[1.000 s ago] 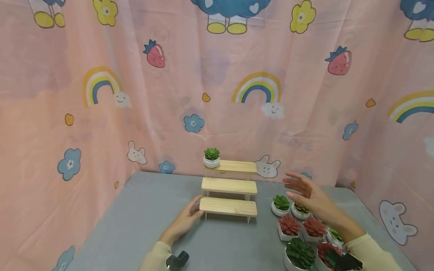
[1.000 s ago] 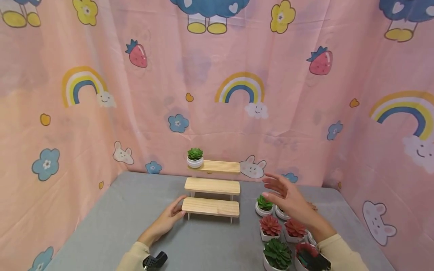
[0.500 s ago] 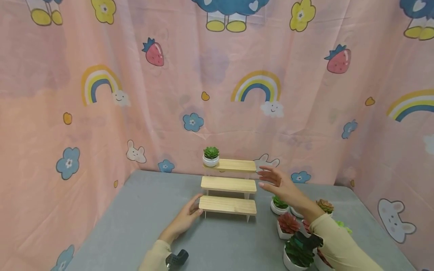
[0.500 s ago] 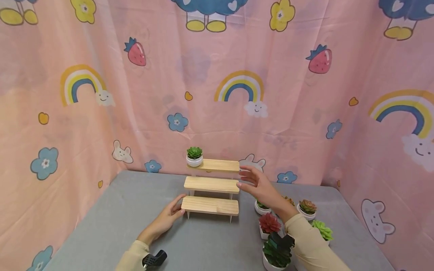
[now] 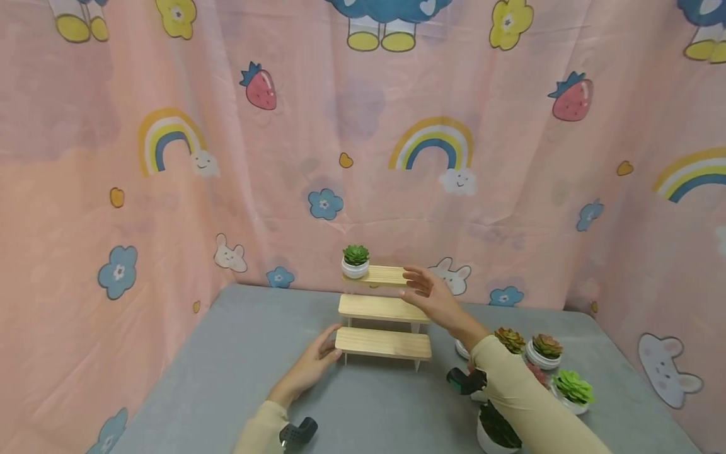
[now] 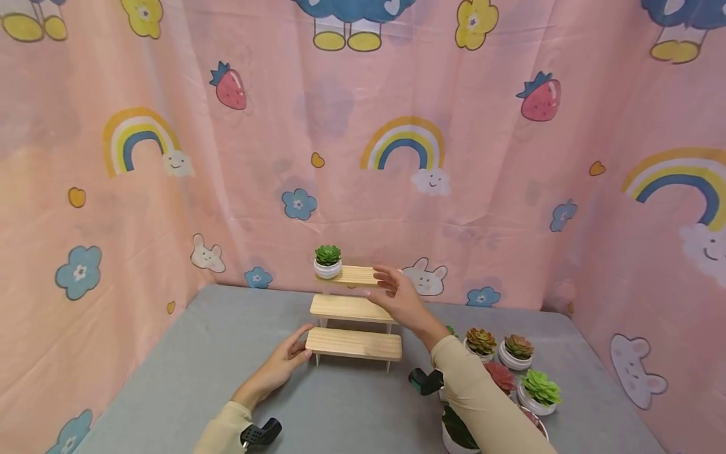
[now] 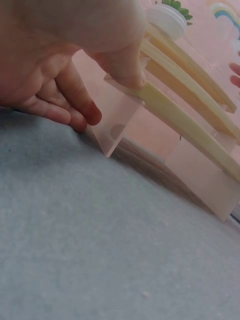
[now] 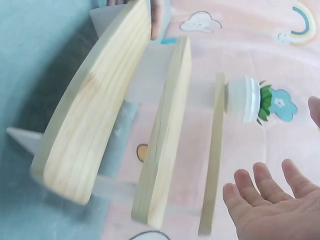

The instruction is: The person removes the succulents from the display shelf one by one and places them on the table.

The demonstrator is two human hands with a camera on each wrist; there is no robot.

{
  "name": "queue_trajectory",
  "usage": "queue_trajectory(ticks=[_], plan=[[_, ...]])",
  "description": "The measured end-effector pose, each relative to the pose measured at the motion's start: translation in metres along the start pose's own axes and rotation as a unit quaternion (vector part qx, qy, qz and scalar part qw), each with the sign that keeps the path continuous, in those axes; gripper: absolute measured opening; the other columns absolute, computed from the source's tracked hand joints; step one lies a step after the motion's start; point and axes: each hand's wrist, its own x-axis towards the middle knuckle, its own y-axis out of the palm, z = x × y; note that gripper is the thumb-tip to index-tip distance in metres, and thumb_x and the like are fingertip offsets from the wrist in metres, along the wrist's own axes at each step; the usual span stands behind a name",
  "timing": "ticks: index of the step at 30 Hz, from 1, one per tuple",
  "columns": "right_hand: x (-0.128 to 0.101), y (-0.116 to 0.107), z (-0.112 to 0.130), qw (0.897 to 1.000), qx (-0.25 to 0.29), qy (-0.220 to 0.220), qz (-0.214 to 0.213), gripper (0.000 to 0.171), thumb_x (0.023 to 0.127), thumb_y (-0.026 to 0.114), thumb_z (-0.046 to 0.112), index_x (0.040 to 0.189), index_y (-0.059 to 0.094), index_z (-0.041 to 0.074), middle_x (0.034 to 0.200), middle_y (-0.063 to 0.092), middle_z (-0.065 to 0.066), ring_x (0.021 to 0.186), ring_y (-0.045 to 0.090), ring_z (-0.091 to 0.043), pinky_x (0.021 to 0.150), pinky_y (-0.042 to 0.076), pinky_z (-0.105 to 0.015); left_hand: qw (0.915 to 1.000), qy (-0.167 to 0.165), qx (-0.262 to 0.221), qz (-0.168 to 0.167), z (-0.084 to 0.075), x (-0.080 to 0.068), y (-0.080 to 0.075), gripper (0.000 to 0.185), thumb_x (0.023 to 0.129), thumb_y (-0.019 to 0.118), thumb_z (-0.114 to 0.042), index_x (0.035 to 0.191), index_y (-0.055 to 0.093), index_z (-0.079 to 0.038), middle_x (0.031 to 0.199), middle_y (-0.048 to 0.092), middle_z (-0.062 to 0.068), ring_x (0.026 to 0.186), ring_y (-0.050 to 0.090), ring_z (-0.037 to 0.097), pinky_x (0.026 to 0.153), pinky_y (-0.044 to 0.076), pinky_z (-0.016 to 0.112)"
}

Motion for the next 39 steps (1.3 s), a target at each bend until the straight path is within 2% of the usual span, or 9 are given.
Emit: queue_trajectory(ticks=[5,11,17,24,32,39], plan=[[0.022,0.015,0.000,1.000,0.009,-0.006,-0.016,0.065,0.099,0.064,0.019,0.155,0.035,0.004,0.157,0.039,-0.028,0.146,0.036,-0.047,0.122,0.027,-0.060,1.0000,-0.003,-0.003,-0.001,0.001,0.001,-0.001,0.063,0.106,0.052,-0.023,0.162,0.024,-0.018,0.153,0.045,0.029,0.139,0.049,0.043,0.113,0.042,0.060],[0.047,0.032,0.006,1.000,0.015,0.003,-0.010,0.067,0.100,0.064,0.021,0.156,0.032,0.006,0.160,0.033,-0.028,0.150,0.029,-0.048,0.123,0.022,-0.063,1.0000,0.000,-0.002,0.001,0.002,0.000,-0.002,0.062,0.107,0.052,-0.021,0.162,0.023,-0.015,0.152,0.045,0.029,0.139,0.050,0.042,0.113,0.042,0.059],[0.067,0.046,0.011,0.999,0.024,0.034,-0.021,0.073,0.097,0.068,0.021,0.157,0.030,0.005,0.161,0.034,-0.026,0.151,0.028,-0.046,0.121,0.029,-0.062,1.0000,0.001,-0.003,0.000,0.001,0.001,-0.002,0.062,0.107,0.052,-0.021,0.162,0.024,-0.015,0.152,0.046,0.030,0.139,0.049,0.043,0.113,0.041,0.060],[0.082,0.060,0.016,0.997,0.023,0.061,-0.043,0.077,0.093,0.073,0.019,0.156,0.031,0.003,0.158,0.038,-0.024,0.151,0.031,-0.043,0.122,0.031,-0.057,1.0000,-0.006,-0.006,0.004,0.000,0.002,0.000,0.063,0.106,0.052,-0.024,0.162,0.023,-0.016,0.153,0.044,0.030,0.140,0.047,0.044,0.113,0.041,0.061],[0.096,0.075,0.019,0.997,0.039,0.046,-0.052,0.078,0.091,0.075,0.011,0.154,0.031,-0.002,0.154,0.044,-0.026,0.145,0.042,-0.040,0.122,0.034,-0.051,1.0000,-0.005,-0.002,0.002,-0.006,-0.001,0.000,0.063,0.107,0.052,-0.024,0.162,0.023,-0.015,0.154,0.041,0.031,0.142,0.045,0.046,0.113,0.040,0.062],[0.102,0.082,0.016,0.995,-0.011,0.066,-0.074,0.073,0.089,0.077,0.013,0.150,0.039,-0.001,0.148,0.051,-0.021,0.139,0.049,-0.036,0.120,0.038,-0.049,1.0000,-0.007,0.002,0.002,-0.002,0.000,-0.001,0.064,0.106,0.053,-0.026,0.162,0.024,-0.016,0.155,0.042,0.029,0.141,0.046,0.044,0.114,0.041,0.059]])
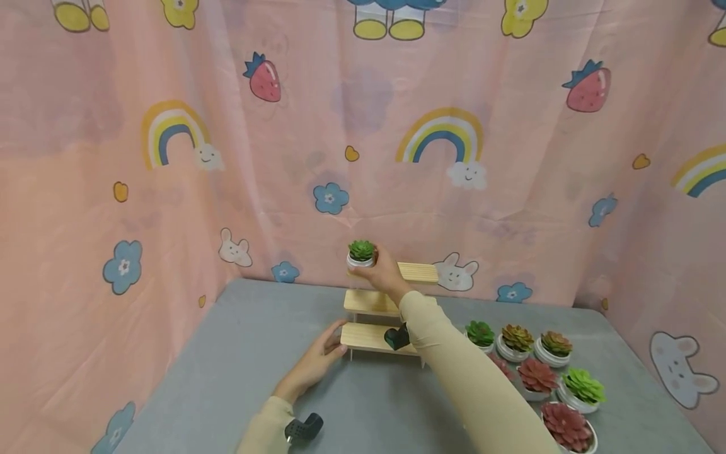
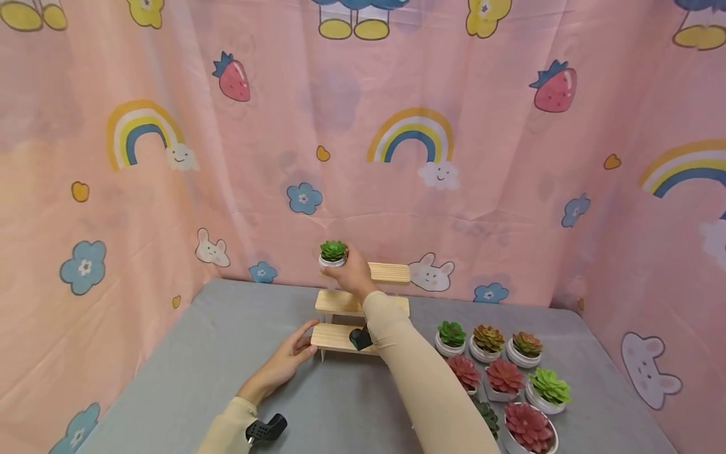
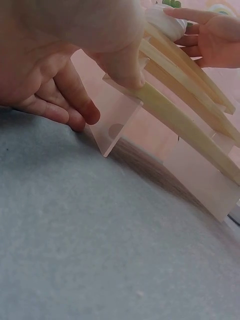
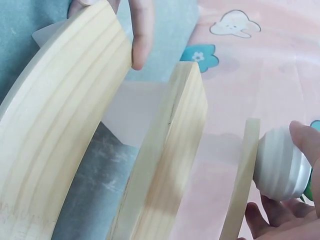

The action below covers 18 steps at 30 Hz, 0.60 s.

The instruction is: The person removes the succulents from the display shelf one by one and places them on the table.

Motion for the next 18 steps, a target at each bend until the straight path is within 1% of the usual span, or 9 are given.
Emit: queue_trajectory(ticks=[6,11,15,18], plan=[[-0.004,-0.004,-0.002,1.000,-0.006,-0.015,-0.013,0.064,0.088,0.078,0.012,0.143,0.049,-0.002,0.143,0.057,-0.022,0.135,0.053,-0.036,0.117,0.042,-0.049,1.0000,0.001,-0.001,-0.002,0.001,0.002,0.002,0.062,0.106,0.053,-0.026,0.161,0.026,-0.019,0.156,0.041,0.028,0.142,0.044,0.044,0.114,0.040,0.060],[-0.009,-0.012,-0.004,1.000,-0.001,-0.020,-0.019,0.061,0.088,0.079,0.014,0.141,0.053,0.000,0.139,0.060,-0.020,0.130,0.057,-0.034,0.113,0.046,-0.047,1.0000,0.006,-0.006,0.001,0.000,0.001,0.003,0.063,0.106,0.053,-0.027,0.161,0.025,-0.018,0.157,0.039,0.029,0.143,0.043,0.046,0.115,0.039,0.061],[-0.014,-0.019,-0.004,1.000,-0.005,-0.021,-0.010,0.061,0.090,0.078,0.017,0.143,0.052,0.003,0.138,0.060,-0.018,0.123,0.058,-0.032,0.103,0.053,-0.044,1.0000,0.003,-0.005,-0.002,0.000,0.001,0.003,0.063,0.106,0.053,-0.027,0.161,0.025,-0.018,0.155,0.040,0.030,0.142,0.044,0.046,0.113,0.041,0.061],[-0.021,-0.026,-0.002,1.000,0.009,-0.028,0.005,0.061,0.091,0.076,0.015,0.145,0.051,0.004,0.136,0.060,-0.019,0.120,0.058,-0.033,0.093,0.059,-0.039,1.0000,0.000,0.001,-0.005,0.000,0.000,0.002,0.062,0.106,0.053,-0.025,0.162,0.025,-0.019,0.155,0.041,0.030,0.141,0.045,0.046,0.112,0.042,0.060]])
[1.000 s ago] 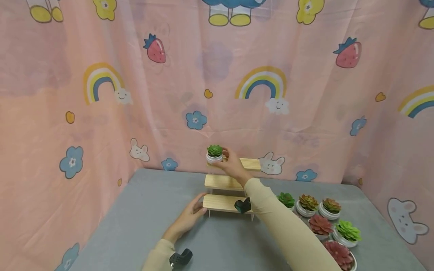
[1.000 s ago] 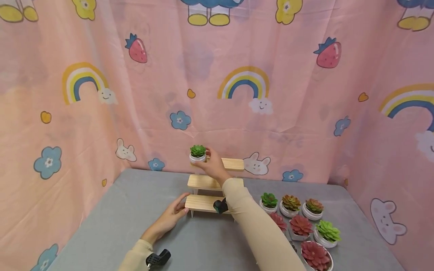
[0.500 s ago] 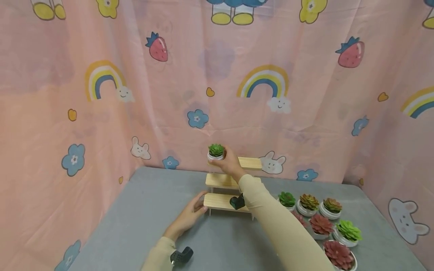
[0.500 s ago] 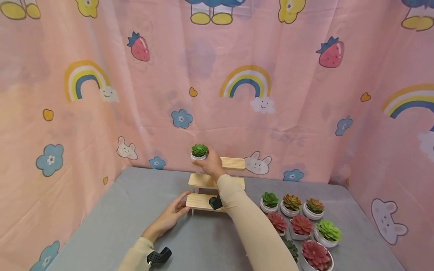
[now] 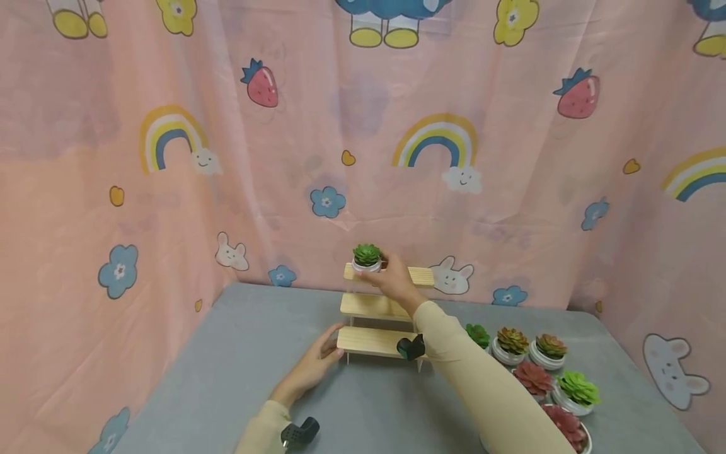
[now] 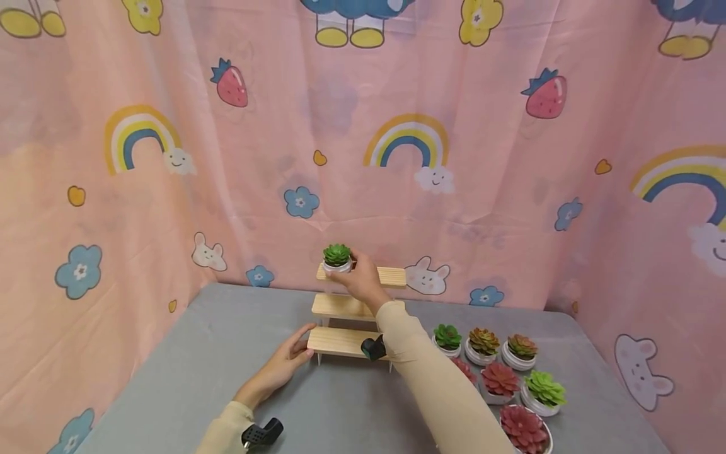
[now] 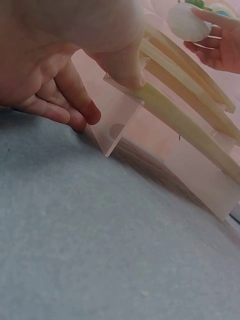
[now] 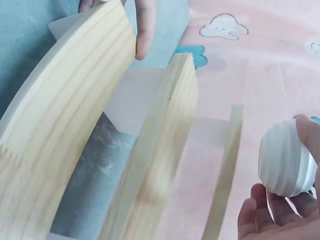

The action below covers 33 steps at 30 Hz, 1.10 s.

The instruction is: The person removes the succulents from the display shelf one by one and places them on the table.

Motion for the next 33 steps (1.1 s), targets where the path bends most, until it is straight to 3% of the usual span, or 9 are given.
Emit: queue_trajectory(ticks=[3,9,17,25,33], plan=[[-0.007,-0.007,0.003,1.000,0.003,-0.018,0.009,0.059,0.091,0.076,0.014,0.144,0.052,0.005,0.134,0.060,-0.019,0.117,0.058,-0.033,0.087,0.061,-0.036,1.0000,0.000,0.003,0.000,0.000,-0.001,-0.002,0.062,0.106,0.052,-0.024,0.162,0.024,-0.019,0.155,0.041,0.030,0.141,0.046,0.046,0.112,0.043,0.060],[-0.018,-0.023,0.013,0.998,-0.028,-0.058,0.014,0.055,0.091,0.076,0.015,0.141,0.056,0.005,0.132,0.063,-0.019,0.114,0.060,-0.034,0.091,0.054,-0.041,1.0000,-0.001,0.008,-0.002,-0.001,-0.004,-0.002,0.062,0.106,0.052,-0.025,0.162,0.025,-0.017,0.154,0.042,0.030,0.140,0.046,0.046,0.112,0.043,0.061],[-0.034,-0.040,0.017,0.997,-0.038,-0.067,0.025,0.057,0.091,0.076,0.018,0.144,0.054,0.009,0.132,0.064,-0.017,0.114,0.062,-0.032,0.092,0.055,-0.044,0.9999,-0.003,0.012,-0.004,-0.001,-0.007,0.000,0.063,0.106,0.053,-0.027,0.161,0.025,-0.017,0.154,0.043,0.030,0.140,0.046,0.046,0.111,0.043,0.061],[-0.052,-0.055,0.016,0.995,-0.043,-0.083,0.028,0.057,0.091,0.076,0.016,0.144,0.054,0.007,0.129,0.065,-0.019,0.106,0.064,-0.029,0.081,0.055,-0.034,1.0000,0.003,0.008,-0.001,-0.001,-0.007,0.001,0.063,0.106,0.052,-0.026,0.162,0.024,-0.017,0.154,0.043,0.030,0.140,0.047,0.045,0.110,0.045,0.060],[-0.062,-0.069,0.015,0.995,-0.033,-0.089,0.024,0.056,0.092,0.075,0.014,0.143,0.055,0.006,0.127,0.066,-0.019,0.108,0.064,-0.026,0.081,0.056,-0.027,0.9999,0.009,0.012,0.000,-0.002,-0.003,0.002,0.063,0.106,0.052,-0.027,0.161,0.024,-0.015,0.154,0.043,0.030,0.140,0.048,0.045,0.110,0.044,0.060]])
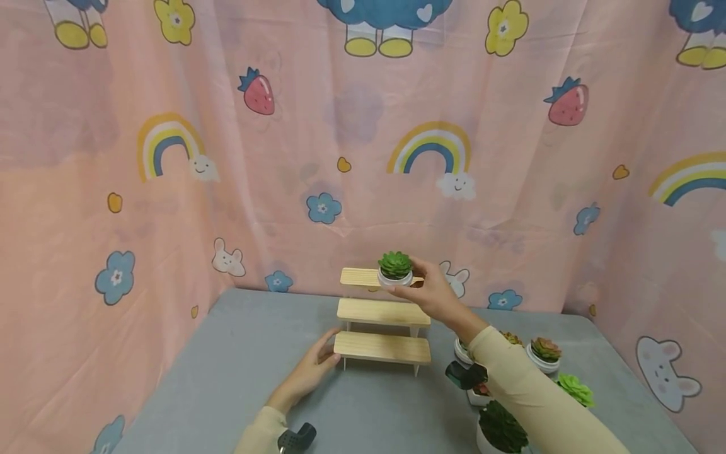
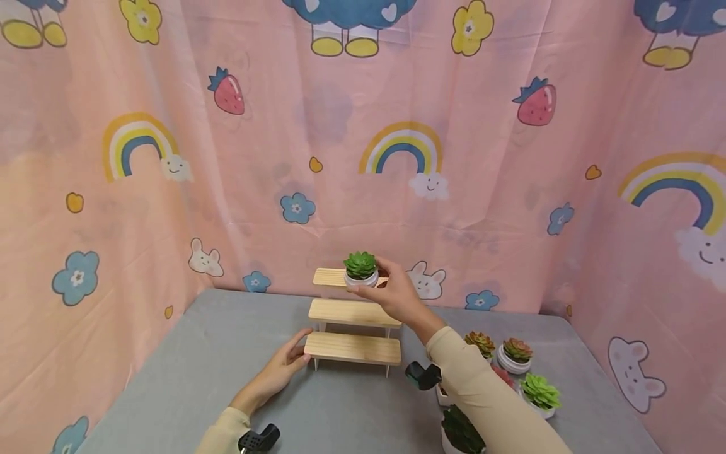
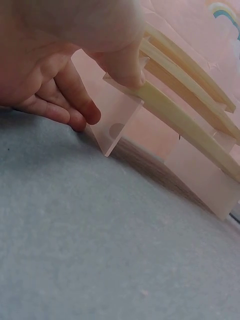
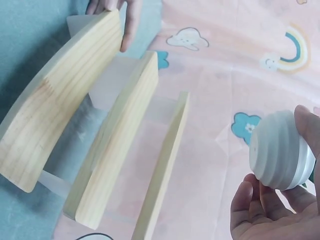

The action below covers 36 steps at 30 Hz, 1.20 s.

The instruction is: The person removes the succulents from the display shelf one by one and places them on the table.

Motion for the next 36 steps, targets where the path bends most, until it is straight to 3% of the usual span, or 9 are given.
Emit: queue_trajectory(ticks=[10,17,23,32,36], plan=[[-0.021,-0.009,-0.002,1.000,0.010,0.011,-0.004,0.059,0.090,0.076,0.009,0.145,0.053,0.004,0.127,0.064,-0.021,0.102,0.063,-0.022,0.080,0.057,-0.024,1.0000,0.002,-0.002,0.001,0.003,0.000,0.000,0.063,0.106,0.052,-0.025,0.162,0.024,-0.014,0.154,0.043,0.030,0.140,0.047,0.045,0.112,0.043,0.060],[-0.040,-0.021,-0.006,0.999,-0.023,0.028,-0.012,0.064,0.091,0.076,0.016,0.148,0.048,0.002,0.129,0.064,-0.022,0.096,0.065,-0.019,0.077,0.056,-0.022,1.0000,0.005,-0.006,0.003,0.003,0.000,0.000,0.062,0.107,0.052,-0.022,0.162,0.024,-0.014,0.154,0.042,0.030,0.141,0.046,0.046,0.112,0.043,0.060],[-0.057,-0.033,-0.010,0.999,-0.046,0.005,-0.027,0.063,0.092,0.075,0.015,0.147,0.049,0.000,0.131,0.064,-0.022,0.102,0.062,-0.010,0.083,0.055,-0.022,1.0000,0.002,-0.005,0.000,0.001,0.000,0.000,0.063,0.106,0.052,-0.024,0.162,0.024,-0.015,0.154,0.042,0.029,0.140,0.047,0.045,0.111,0.044,0.060],[-0.089,-0.048,-0.017,0.996,-0.080,0.031,-0.024,0.073,0.094,0.074,0.021,0.152,0.039,-0.004,0.143,0.056,-0.024,0.116,0.062,-0.033,0.085,0.055,-0.022,1.0000,0.006,-0.001,0.005,0.004,0.002,0.000,0.062,0.107,0.051,-0.024,0.162,0.023,-0.015,0.156,0.041,0.030,0.141,0.046,0.045,0.112,0.042,0.060],[-0.099,-0.056,-0.017,0.994,-0.098,0.044,-0.020,0.078,0.094,0.073,0.024,0.154,0.034,-0.006,0.150,0.048,-0.028,0.120,0.061,-0.030,0.087,0.056,-0.025,1.0000,0.004,-0.001,0.004,0.004,0.002,-0.001,0.063,0.107,0.051,-0.024,0.162,0.023,-0.015,0.156,0.040,0.030,0.142,0.045,0.045,0.113,0.042,0.060]])
